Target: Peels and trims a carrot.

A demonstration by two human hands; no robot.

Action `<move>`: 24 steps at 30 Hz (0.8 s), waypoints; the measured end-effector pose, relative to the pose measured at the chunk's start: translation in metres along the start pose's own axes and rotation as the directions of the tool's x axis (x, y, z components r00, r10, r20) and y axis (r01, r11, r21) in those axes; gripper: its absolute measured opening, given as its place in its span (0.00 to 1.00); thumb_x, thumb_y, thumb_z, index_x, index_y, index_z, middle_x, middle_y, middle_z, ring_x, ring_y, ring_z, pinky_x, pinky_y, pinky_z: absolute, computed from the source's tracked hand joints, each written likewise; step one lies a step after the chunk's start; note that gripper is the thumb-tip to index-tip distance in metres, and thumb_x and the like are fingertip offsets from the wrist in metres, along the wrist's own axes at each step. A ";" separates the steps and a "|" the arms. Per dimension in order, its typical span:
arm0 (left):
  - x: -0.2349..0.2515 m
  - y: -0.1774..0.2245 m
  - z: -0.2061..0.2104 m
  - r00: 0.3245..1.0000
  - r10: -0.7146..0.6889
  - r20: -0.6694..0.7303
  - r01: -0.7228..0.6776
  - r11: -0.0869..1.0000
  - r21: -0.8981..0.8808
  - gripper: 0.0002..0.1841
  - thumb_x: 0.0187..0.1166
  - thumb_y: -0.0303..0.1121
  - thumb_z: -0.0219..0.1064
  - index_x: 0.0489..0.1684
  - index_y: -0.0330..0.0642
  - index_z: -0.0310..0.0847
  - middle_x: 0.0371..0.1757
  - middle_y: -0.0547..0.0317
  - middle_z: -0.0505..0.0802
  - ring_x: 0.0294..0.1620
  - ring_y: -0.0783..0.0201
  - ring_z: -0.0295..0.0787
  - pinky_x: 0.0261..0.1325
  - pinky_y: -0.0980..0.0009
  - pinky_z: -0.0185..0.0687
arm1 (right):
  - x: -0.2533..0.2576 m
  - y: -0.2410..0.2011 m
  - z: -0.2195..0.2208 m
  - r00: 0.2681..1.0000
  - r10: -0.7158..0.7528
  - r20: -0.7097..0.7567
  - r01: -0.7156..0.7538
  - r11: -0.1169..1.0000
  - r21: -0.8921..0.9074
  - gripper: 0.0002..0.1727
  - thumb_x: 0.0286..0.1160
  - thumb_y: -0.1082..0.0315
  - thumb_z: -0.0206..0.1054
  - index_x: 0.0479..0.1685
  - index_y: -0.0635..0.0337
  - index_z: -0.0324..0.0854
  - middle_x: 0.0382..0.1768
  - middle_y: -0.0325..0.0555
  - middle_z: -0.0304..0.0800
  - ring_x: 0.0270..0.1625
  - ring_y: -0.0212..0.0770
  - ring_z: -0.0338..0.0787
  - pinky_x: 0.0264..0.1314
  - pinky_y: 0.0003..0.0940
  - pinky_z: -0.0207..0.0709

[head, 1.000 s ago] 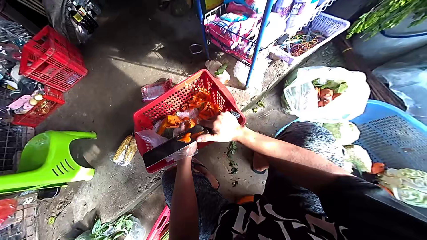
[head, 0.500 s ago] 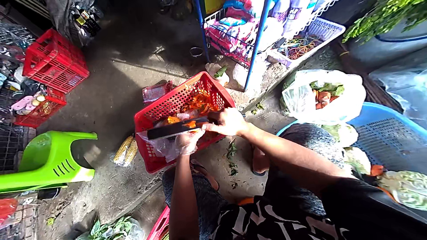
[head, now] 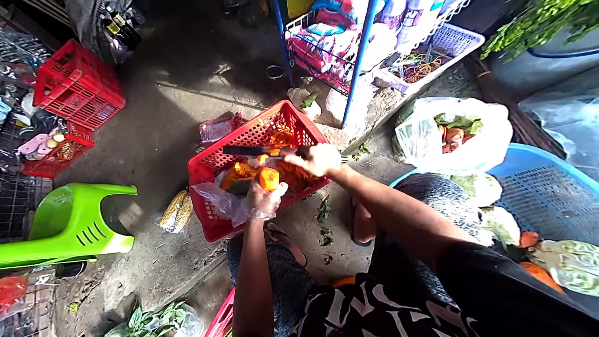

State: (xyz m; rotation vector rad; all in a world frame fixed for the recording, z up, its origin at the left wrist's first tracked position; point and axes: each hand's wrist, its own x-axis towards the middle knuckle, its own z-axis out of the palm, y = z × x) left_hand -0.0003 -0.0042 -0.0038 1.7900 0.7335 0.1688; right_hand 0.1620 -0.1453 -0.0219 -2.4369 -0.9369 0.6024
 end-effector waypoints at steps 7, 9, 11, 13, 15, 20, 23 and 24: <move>0.004 0.003 0.001 0.983 -0.185 0.017 0.186 0.977 -0.106 0.05 0.77 0.22 0.69 0.44 0.31 0.80 0.22 0.64 0.83 0.20 0.75 0.78 0.28 0.78 0.79 | -0.031 -0.024 0.003 0.962 -0.259 -0.087 0.263 0.964 0.039 0.50 0.69 0.17 0.48 0.47 0.59 0.90 0.34 0.59 0.92 0.43 0.65 0.93 0.43 0.71 0.79; -0.003 0.003 0.002 0.975 -0.212 0.060 0.219 0.965 -0.146 0.06 0.84 0.20 0.57 0.37 0.36 0.77 0.22 0.67 0.79 0.21 0.77 0.74 0.29 0.81 0.75 | -0.037 -0.031 0.008 0.920 -0.377 -0.105 0.376 0.926 -0.031 0.52 0.67 0.15 0.47 0.40 0.61 0.89 0.30 0.57 0.90 0.39 0.63 0.93 0.38 0.66 0.79; -0.007 0.001 0.004 0.976 -0.206 0.066 0.216 0.942 -0.256 0.11 0.85 0.17 0.50 0.34 0.39 0.75 0.20 0.68 0.78 0.20 0.77 0.73 0.27 0.81 0.74 | -0.036 -0.034 0.013 0.913 -0.400 -0.074 0.396 0.916 -0.065 0.52 0.67 0.15 0.48 0.42 0.61 0.89 0.33 0.57 0.92 0.42 0.62 0.93 0.40 0.65 0.80; -0.004 0.000 0.006 0.973 -0.223 0.063 0.232 0.927 -0.295 0.14 0.86 0.18 0.49 0.29 0.41 0.72 0.17 0.69 0.76 0.17 0.78 0.71 0.23 0.82 0.72 | -0.028 -0.032 0.016 0.927 -0.375 -0.032 0.372 0.926 -0.071 0.51 0.68 0.16 0.48 0.44 0.61 0.89 0.33 0.58 0.92 0.43 0.63 0.93 0.42 0.65 0.79; 0.002 -0.002 0.006 0.974 -0.223 0.043 0.225 0.926 -0.301 0.14 0.83 0.18 0.54 0.24 0.42 0.73 0.13 0.69 0.76 0.12 0.78 0.70 0.18 0.83 0.70 | -0.018 -0.027 0.020 0.946 -0.325 -0.012 0.323 0.944 -0.068 0.50 0.69 0.17 0.49 0.44 0.61 0.89 0.32 0.59 0.91 0.43 0.64 0.93 0.43 0.67 0.79; 0.010 -0.007 0.006 0.988 -0.151 -0.043 0.134 0.954 -0.270 0.06 0.74 0.18 0.68 0.36 0.36 0.75 0.15 0.65 0.77 0.11 0.75 0.69 0.16 0.80 0.69 | -0.003 -0.018 0.016 0.985 -0.162 0.049 0.165 0.985 -0.050 0.53 0.68 0.15 0.46 0.49 0.59 0.90 0.38 0.61 0.93 0.50 0.65 0.92 0.51 0.69 0.78; -0.006 -0.003 0.001 0.996 -0.044 -0.075 0.030 0.984 -0.174 0.31 0.70 0.23 0.73 0.71 0.30 0.63 0.32 0.57 0.82 0.20 0.72 0.77 0.23 0.76 0.78 | 0.010 -0.007 0.000 0.995 0.057 0.078 -0.053 0.997 -0.063 0.54 0.69 0.14 0.40 0.58 0.56 0.88 0.49 0.66 0.93 0.58 0.70 0.91 0.55 0.75 0.78; -0.008 -0.003 -0.002 0.993 -0.041 -0.106 0.024 0.988 -0.154 0.34 0.70 0.23 0.74 0.75 0.30 0.61 0.35 0.54 0.83 0.21 0.71 0.77 0.24 0.75 0.79 | 0.010 -0.008 -0.004 0.994 0.087 0.059 -0.084 0.995 -0.063 0.53 0.70 0.14 0.41 0.57 0.56 0.87 0.48 0.66 0.92 0.57 0.70 0.91 0.53 0.75 0.77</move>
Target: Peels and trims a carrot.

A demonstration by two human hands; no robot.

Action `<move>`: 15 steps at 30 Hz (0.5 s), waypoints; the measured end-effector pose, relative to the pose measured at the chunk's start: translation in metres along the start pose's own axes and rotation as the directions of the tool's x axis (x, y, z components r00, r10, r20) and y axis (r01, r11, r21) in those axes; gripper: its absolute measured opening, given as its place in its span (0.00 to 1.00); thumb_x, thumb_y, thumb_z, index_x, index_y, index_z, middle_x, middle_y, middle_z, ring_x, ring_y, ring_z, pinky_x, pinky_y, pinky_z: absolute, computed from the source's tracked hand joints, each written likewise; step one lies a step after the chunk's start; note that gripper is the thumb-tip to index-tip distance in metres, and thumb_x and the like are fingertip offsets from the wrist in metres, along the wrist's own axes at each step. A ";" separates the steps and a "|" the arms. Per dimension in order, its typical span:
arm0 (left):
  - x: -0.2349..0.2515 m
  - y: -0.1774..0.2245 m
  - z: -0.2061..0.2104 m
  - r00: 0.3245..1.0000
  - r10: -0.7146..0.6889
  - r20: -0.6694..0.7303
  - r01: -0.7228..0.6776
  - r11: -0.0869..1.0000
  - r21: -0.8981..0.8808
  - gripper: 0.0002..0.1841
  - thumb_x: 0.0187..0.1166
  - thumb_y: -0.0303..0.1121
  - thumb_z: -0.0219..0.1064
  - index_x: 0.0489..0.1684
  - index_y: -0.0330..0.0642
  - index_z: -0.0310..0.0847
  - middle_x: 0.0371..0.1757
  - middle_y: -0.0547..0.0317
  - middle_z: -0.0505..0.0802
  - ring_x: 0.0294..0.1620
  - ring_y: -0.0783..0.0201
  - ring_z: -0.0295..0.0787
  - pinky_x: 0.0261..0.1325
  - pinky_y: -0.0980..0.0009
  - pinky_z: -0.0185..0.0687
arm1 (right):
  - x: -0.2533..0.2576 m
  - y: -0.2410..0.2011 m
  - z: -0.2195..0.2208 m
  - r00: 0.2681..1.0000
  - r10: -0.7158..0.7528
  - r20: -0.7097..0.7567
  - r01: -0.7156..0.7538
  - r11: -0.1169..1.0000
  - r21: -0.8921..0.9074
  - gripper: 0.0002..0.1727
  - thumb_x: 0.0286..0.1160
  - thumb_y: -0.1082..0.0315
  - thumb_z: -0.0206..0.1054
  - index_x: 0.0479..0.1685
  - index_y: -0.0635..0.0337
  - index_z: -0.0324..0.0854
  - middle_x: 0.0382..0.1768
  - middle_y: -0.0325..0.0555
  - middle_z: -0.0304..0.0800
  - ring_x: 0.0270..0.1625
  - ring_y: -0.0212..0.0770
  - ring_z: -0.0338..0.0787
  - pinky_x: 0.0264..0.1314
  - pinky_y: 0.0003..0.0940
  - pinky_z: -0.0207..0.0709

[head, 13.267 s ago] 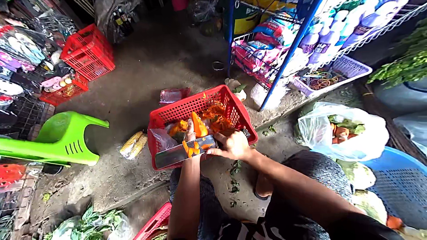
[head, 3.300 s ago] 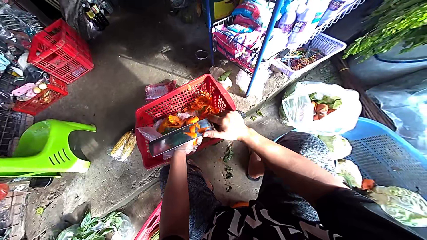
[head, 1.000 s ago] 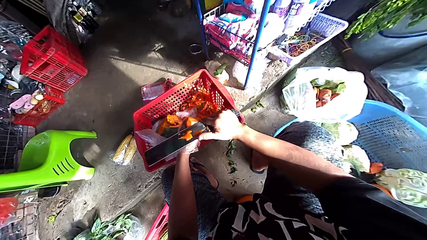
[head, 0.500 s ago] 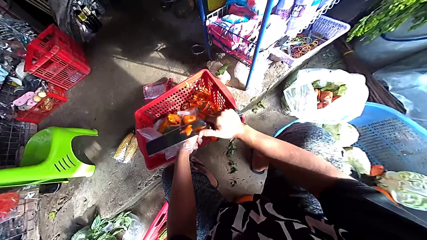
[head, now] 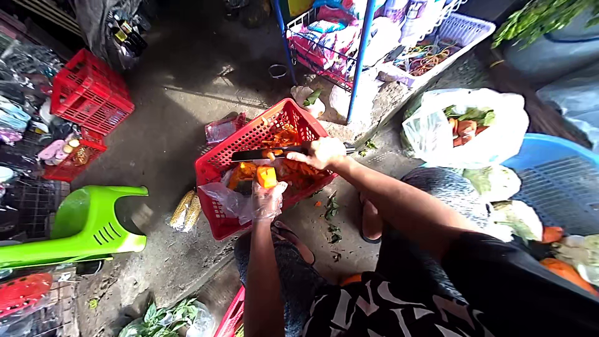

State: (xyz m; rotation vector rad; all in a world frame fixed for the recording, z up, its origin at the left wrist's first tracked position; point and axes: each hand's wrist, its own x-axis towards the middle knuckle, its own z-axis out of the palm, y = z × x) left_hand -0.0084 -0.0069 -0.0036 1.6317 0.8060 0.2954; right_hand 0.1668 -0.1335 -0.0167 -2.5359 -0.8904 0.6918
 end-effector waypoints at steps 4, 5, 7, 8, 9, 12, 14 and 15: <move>0.012 -0.004 -0.006 0.997 0.074 0.015 -0.074 0.997 -0.019 0.38 0.71 0.28 0.76 0.80 0.30 0.57 0.45 0.48 0.87 0.36 0.66 0.88 0.42 0.69 0.89 | -0.015 -0.008 -0.002 0.997 -0.047 -0.057 0.051 0.996 0.068 0.52 0.71 0.16 0.42 0.54 0.57 0.88 0.43 0.64 0.93 0.53 0.68 0.92 0.52 0.73 0.78; 0.016 -0.007 -0.008 0.994 0.105 0.035 -0.103 0.994 -0.038 0.38 0.68 0.28 0.76 0.79 0.30 0.59 0.50 0.45 0.88 0.44 0.63 0.90 0.49 0.66 0.91 | -0.020 -0.010 -0.002 0.993 -0.101 -0.062 0.106 0.992 0.074 0.52 0.70 0.15 0.42 0.52 0.57 0.88 0.41 0.62 0.93 0.51 0.67 0.92 0.51 0.72 0.78; 0.017 -0.004 -0.005 0.995 0.098 0.023 -0.098 0.995 -0.003 0.33 0.64 0.26 0.79 0.71 0.29 0.68 0.52 0.46 0.89 0.50 0.64 0.89 0.56 0.66 0.88 | -0.032 -0.014 -0.002 0.967 -0.233 -0.098 0.241 0.968 0.071 0.50 0.69 0.16 0.47 0.48 0.55 0.89 0.36 0.57 0.93 0.47 0.64 0.93 0.48 0.70 0.79; 0.012 0.001 -0.001 0.998 0.068 0.004 -0.068 0.997 0.046 0.27 0.65 0.24 0.79 0.63 0.28 0.74 0.47 0.49 0.90 0.47 0.67 0.88 0.55 0.68 0.87 | -0.037 -0.017 -0.003 0.948 -0.300 -0.103 0.308 0.949 0.072 0.49 0.69 0.17 0.50 0.47 0.57 0.90 0.36 0.57 0.93 0.46 0.63 0.93 0.48 0.70 0.78; 0.007 0.007 0.002 0.999 0.021 -0.029 -0.017 0.990 0.137 0.18 0.66 0.22 0.77 0.53 0.27 0.80 0.40 0.51 0.90 0.41 0.69 0.87 0.50 0.70 0.85 | -0.040 -0.020 -0.001 0.925 -0.363 -0.114 0.372 0.926 0.068 0.49 0.68 0.17 0.50 0.45 0.58 0.90 0.34 0.57 0.92 0.45 0.63 0.93 0.47 0.69 0.78; -0.004 0.012 0.001 0.997 -0.075 -0.033 0.080 0.815 0.574 0.18 0.76 0.29 0.72 0.57 0.23 0.82 0.52 0.39 0.91 0.55 0.59 0.86 0.65 0.64 0.77 | -0.045 -0.026 0.010 0.831 -0.518 -0.203 0.532 0.846 0.017 0.53 0.66 0.14 0.45 0.37 0.61 0.89 0.28 0.56 0.90 0.39 0.61 0.92 0.39 0.64 0.78; -0.006 0.004 -0.001 0.999 -0.036 -0.011 0.032 0.675 0.737 0.24 0.78 0.36 0.72 0.64 0.23 0.81 0.64 0.33 0.88 0.71 0.52 0.82 0.79 0.59 0.68 | -0.045 -0.028 0.012 0.812 -0.547 -0.203 0.552 0.833 -0.035 0.54 0.65 0.13 0.42 0.38 0.60 0.88 0.27 0.55 0.90 0.38 0.60 0.93 0.38 0.63 0.79; -0.005 0.000 -0.002 1.000 -0.003 -0.006 0.007 0.658 0.753 0.25 0.78 0.38 0.72 0.64 0.23 0.81 0.64 0.33 0.88 0.72 0.51 0.82 0.79 0.59 0.67 | -0.044 -0.027 0.011 0.820 -0.545 -0.175 0.546 0.836 -0.046 0.54 0.65 0.13 0.42 0.39 0.60 0.89 0.28 0.55 0.90 0.39 0.60 0.93 0.39 0.63 0.79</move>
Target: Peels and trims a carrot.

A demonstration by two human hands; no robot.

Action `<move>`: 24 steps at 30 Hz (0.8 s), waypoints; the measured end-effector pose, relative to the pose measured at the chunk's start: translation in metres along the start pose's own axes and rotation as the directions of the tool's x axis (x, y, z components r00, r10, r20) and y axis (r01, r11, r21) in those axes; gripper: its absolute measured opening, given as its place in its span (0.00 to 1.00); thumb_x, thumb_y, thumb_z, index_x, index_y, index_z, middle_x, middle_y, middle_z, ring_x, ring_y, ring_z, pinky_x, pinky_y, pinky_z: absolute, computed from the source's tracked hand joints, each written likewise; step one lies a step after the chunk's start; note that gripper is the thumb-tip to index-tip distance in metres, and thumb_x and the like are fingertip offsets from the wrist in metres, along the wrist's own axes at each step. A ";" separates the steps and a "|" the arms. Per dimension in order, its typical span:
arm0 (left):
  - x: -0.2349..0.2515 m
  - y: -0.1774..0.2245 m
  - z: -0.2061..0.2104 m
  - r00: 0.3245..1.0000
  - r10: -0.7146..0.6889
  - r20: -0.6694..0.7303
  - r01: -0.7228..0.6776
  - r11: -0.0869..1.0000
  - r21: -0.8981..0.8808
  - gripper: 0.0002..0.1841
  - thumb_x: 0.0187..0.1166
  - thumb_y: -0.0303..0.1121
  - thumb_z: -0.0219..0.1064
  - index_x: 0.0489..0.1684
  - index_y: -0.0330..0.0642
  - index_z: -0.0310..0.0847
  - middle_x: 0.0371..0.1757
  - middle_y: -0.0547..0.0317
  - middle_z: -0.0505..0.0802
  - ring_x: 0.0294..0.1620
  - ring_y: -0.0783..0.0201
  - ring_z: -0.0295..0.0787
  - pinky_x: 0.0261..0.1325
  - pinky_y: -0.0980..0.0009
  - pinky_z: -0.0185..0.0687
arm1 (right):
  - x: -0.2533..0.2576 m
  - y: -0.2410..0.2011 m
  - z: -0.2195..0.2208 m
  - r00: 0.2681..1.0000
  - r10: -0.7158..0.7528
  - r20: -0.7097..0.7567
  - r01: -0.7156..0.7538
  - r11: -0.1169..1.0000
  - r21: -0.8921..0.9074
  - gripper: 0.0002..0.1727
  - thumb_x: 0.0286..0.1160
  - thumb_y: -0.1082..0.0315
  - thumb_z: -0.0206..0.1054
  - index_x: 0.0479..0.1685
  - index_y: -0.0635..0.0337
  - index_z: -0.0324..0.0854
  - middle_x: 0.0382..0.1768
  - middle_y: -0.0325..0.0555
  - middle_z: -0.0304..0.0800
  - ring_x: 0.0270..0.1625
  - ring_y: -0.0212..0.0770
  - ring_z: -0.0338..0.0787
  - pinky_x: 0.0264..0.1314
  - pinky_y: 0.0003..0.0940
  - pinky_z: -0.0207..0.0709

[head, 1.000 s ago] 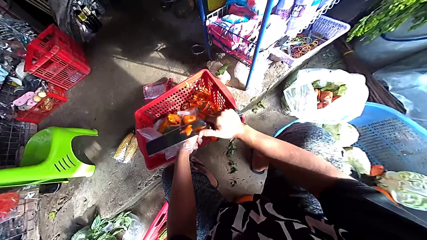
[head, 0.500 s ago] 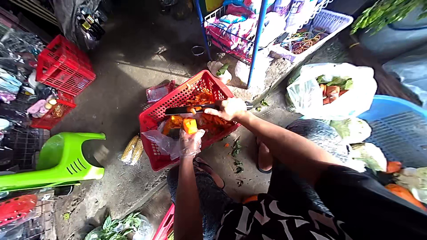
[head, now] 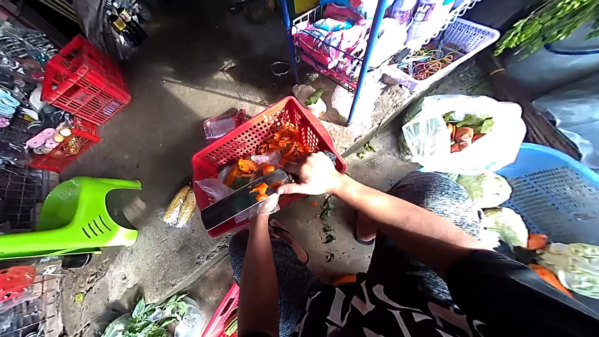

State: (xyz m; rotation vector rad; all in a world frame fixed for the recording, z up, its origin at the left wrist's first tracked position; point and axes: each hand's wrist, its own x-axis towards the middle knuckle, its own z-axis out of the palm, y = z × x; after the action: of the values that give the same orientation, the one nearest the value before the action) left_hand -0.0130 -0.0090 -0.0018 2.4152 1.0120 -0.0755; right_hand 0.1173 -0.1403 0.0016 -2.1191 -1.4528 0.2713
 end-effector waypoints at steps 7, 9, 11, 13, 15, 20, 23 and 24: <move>0.009 0.012 -0.013 0.983 0.118 -0.143 -0.111 0.992 0.057 0.31 0.74 0.45 0.75 0.71 0.31 0.79 0.66 0.36 0.88 0.72 0.47 0.83 0.79 0.54 0.73 | 0.009 0.043 -0.002 0.934 0.336 0.125 -0.339 0.941 0.003 0.50 0.67 0.14 0.46 0.47 0.53 0.90 0.35 0.56 0.93 0.47 0.63 0.93 0.49 0.70 0.79; 0.017 0.002 -0.006 0.974 0.170 -0.149 -0.163 0.985 0.055 0.26 0.74 0.47 0.74 0.60 0.34 0.87 0.58 0.41 0.93 0.66 0.50 0.88 0.74 0.52 0.77 | 0.001 0.027 -0.006 0.961 0.258 0.100 -0.265 0.963 0.053 0.50 0.67 0.15 0.47 0.43 0.56 0.90 0.33 0.56 0.92 0.45 0.62 0.93 0.48 0.69 0.79; 0.013 -0.006 0.002 0.970 0.174 -0.168 -0.179 0.984 -0.016 0.26 0.72 0.40 0.77 0.60 0.25 0.84 0.59 0.34 0.91 0.68 0.46 0.86 0.77 0.52 0.72 | -0.007 0.014 -0.005 0.987 0.146 0.074 -0.150 0.987 0.057 0.53 0.67 0.14 0.44 0.40 0.60 0.89 0.30 0.57 0.91 0.42 0.62 0.92 0.44 0.67 0.78; 0.003 -0.005 0.003 0.987 0.121 -0.109 -0.122 0.993 0.000 0.26 0.74 0.36 0.75 0.63 0.21 0.81 0.62 0.32 0.89 0.70 0.50 0.83 0.79 0.60 0.68 | -0.009 0.009 -0.001 0.998 0.056 0.014 -0.056 0.998 0.015 0.53 0.66 0.14 0.43 0.38 0.61 0.88 0.28 0.56 0.90 0.38 0.61 0.93 0.39 0.64 0.79; 0.003 -0.002 0.006 0.993 0.106 -0.058 -0.105 0.994 0.015 0.25 0.77 0.37 0.73 0.62 0.23 0.82 0.62 0.33 0.89 0.70 0.51 0.83 0.78 0.59 0.69 | -0.008 0.013 0.003 0.999 0.011 -0.042 -0.012 1.000 -0.022 0.53 0.67 0.14 0.44 0.35 0.61 0.87 0.25 0.54 0.88 0.35 0.59 0.92 0.35 0.60 0.79; 0.007 0.013 -0.004 0.990 0.114 -0.084 -0.107 0.991 0.076 0.35 0.73 0.50 0.75 0.72 0.30 0.77 0.67 0.35 0.87 0.71 0.46 0.83 0.77 0.53 0.74 | 0.009 0.041 -0.001 0.875 0.448 0.186 -0.456 0.890 0.001 0.52 0.70 0.15 0.44 0.58 0.55 0.88 0.48 0.62 0.94 0.57 0.67 0.92 0.58 0.73 0.78; 0.005 0.011 0.002 0.964 0.160 -0.213 -0.187 0.976 -0.115 0.41 0.64 0.44 0.83 0.71 0.22 0.74 0.63 0.33 0.88 0.66 0.49 0.87 0.74 0.55 0.78 | 0.011 0.036 -0.025 0.744 0.638 0.199 -0.667 0.727 0.165 0.49 0.75 0.19 0.45 0.58 0.58 0.88 0.56 0.65 0.92 0.65 0.67 0.88 0.64 0.75 0.74; 0.009 0.008 0.009 0.955 0.191 -0.228 -0.249 0.933 -0.260 0.39 0.68 0.38 0.81 0.74 0.19 0.69 0.61 0.33 0.88 0.62 0.53 0.88 0.70 0.59 0.81 | 0.006 0.029 -0.028 0.744 0.646 0.172 -0.665 0.689 0.289 0.48 0.77 0.21 0.47 0.55 0.60 0.89 0.55 0.65 0.92 0.64 0.66 0.89 0.63 0.74 0.75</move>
State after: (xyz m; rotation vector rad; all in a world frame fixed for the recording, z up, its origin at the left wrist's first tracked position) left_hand -0.0001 -0.0122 -0.0080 2.2799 0.7643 0.3756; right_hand 0.1555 -0.1515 0.0099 -2.2650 -0.5374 0.7943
